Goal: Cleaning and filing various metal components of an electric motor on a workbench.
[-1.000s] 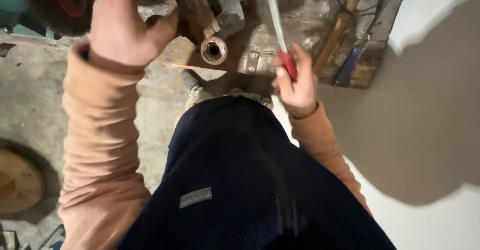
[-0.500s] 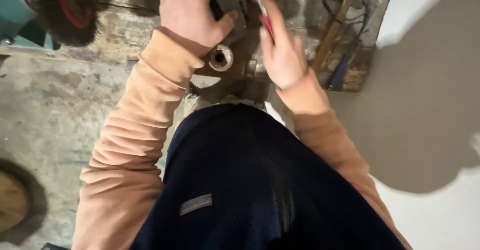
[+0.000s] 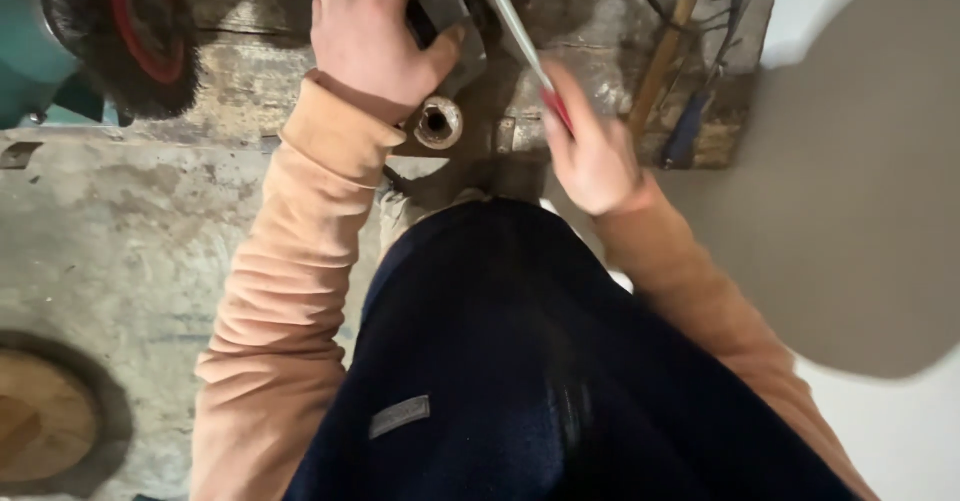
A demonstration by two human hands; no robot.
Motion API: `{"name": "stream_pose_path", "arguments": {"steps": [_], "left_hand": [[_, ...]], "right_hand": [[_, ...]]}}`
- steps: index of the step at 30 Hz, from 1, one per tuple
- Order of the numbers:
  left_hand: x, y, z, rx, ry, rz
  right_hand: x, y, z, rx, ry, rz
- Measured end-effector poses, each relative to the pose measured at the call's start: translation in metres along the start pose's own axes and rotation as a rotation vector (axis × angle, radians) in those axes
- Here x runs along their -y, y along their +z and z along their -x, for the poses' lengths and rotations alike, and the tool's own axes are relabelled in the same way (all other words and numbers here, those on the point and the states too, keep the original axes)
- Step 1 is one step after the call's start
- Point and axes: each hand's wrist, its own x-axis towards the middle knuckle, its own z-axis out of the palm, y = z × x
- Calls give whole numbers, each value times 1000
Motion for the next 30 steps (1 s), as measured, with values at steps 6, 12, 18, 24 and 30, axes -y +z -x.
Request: {"name": "stream_pose_path", "arguments": {"steps": [6, 12, 18, 24, 30], "left_hand": [[1, 2, -1, 0, 47, 14], [-1, 3, 1, -28, 42, 35], [-4, -1, 2, 12, 45, 34], [0, -1, -4, -8, 48, -3], [0, 1, -1, 4, 39, 23]], "right_hand": [[5, 5, -31, 101, 158, 5], [-4, -8, 16, 26, 31, 17], [4, 5, -24, 61, 154, -48], [-3, 2, -6, 21, 86, 59], [-6, -1, 7, -14, 24, 42]]}}
